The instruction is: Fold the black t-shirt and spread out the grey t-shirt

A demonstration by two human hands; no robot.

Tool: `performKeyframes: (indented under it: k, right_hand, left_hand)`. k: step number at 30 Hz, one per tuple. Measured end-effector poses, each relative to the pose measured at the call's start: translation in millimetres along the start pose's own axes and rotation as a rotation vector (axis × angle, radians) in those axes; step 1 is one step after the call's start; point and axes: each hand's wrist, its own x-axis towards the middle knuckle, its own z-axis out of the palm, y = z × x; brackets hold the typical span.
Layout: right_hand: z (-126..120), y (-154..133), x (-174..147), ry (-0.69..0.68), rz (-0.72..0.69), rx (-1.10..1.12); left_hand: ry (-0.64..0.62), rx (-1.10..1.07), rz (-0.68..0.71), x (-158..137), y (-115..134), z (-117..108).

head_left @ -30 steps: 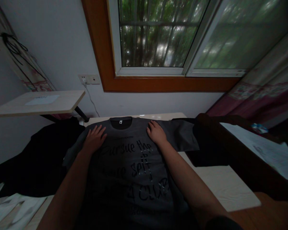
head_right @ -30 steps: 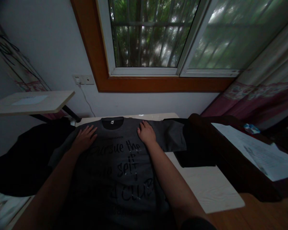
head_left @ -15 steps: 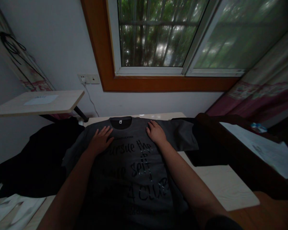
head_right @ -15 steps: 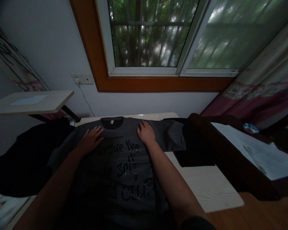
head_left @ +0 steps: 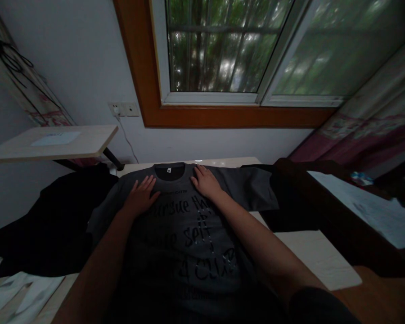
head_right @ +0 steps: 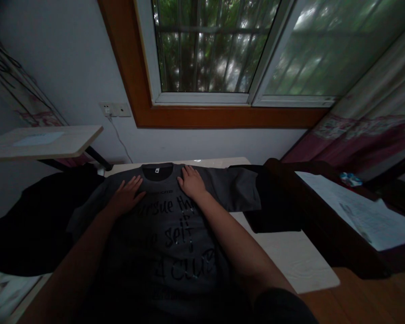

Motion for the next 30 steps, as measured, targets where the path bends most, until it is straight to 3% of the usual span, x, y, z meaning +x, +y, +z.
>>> performKeyframes:
  k: [5, 9, 14, 24, 30]
  right_hand:
    - [17, -43, 10, -0.058, -0.097, 0.049]
    - [30, -50, 7, -0.067, -0.083, 0.048]
    - [30, -31, 6, -0.066, -0.048, 0.035]
    - [14, 36, -3, -0.072, 0.086, -0.027]
    - [9, 51, -10, -0.065, 0.097, -0.042]
  left_hand:
    - [0.009, 0.004, -0.006, 0, -2, 1]
    - [0.015, 0.016, -0.013, 0, -2, 2]
    - [0.029, 0.019, -0.077, 0, -8, 5]
    - [0.042, 0.027, -0.259, 0, -33, 10]
    - [0.061, 0.018, -0.268, 0, -37, 14]
